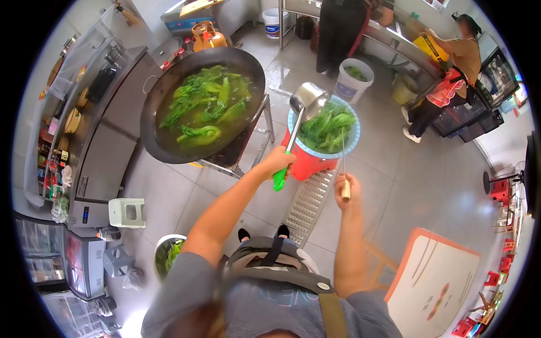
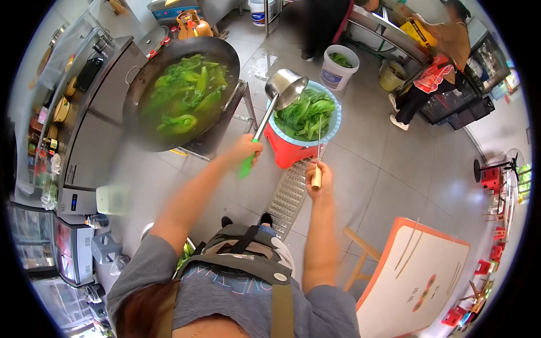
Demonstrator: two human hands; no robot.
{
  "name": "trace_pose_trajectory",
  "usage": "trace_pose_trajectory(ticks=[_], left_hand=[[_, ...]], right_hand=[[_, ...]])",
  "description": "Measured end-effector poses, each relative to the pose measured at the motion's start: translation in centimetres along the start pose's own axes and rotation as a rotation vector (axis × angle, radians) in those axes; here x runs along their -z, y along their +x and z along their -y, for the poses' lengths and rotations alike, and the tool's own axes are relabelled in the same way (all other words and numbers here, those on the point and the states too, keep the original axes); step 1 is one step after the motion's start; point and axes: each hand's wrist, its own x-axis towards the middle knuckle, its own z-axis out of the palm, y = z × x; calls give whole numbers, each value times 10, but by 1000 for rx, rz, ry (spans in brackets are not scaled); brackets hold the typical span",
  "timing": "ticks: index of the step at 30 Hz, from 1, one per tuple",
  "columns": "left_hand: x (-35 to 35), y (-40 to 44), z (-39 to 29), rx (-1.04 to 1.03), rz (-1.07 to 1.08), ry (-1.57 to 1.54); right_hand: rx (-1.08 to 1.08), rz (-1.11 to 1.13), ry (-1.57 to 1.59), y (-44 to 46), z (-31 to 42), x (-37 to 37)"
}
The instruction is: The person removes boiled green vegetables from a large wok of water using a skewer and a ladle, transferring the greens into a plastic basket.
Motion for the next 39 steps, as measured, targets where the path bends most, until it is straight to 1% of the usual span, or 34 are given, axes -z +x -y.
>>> trace_pose_trajectory(ticks=[1, 2, 4, 5, 6, 9, 10, 13, 14, 16, 17, 20, 23, 26, 29, 32, 35, 38, 39], left_hand=[[2, -5, -1, -19, 11, -1], [3, -11, -3, -20, 39, 9], [6, -28, -11, -21, 91, 37], [7, -40, -16, -11, 69, 71], [7, -54, -22, -2, 47, 104], [10, -76, -14, -17, 1, 127], [13, -80, -11, -34, -11, 124], [16, -97, -14, -47, -34, 82], [16, -100, -14, -44, -36, 83], [16, -106, -13, -36, -41, 89], [16, -107, -11, -35, -35, 89], [16, -105, 0, -36, -33, 74], [16, -106, 9, -6, -43, 70], [17, -107, 16, 24, -57, 73], [20, -103, 29, 53, -60, 45], [17, -102, 33, 80, -56, 26], [18, -99, 38, 79, -44, 1], [17, -101, 41, 73, -40, -36], [15, -102, 39, 66, -48, -49]], right_hand=[[-35, 51, 275, -1, -5, 7], [-115, 210, 508, -5, -10, 17], [-87, 262, 373, -5, -24, 25], [-74, 289, 308, -2, -31, 28], [-38, 174, 95, 4, -35, 30], [326, -243, -789, -27, -70, -15], [376, -270, -1087, -22, -72, -3], [349, -498, -1722, -36, -78, -14], [636, -475, -2057, -8, -71, 36], [652, -554, -2066, 4, -55, 87], [660, -593, -2071, 3, -50, 96], [473, -637, -1881, -31, -38, 57], [720, -498, -1933, -22, -40, 74], [614, -410, -1657, -45, -66, 57], [529, -289, -1095, -52, -92, 59], [-123, -8, -113, -48, -73, 53], [-316, 190, 175, -48, -36, 17], [-360, 348, 468, -50, -23, -17], [-312, 283, 307, -47, -24, -15]])
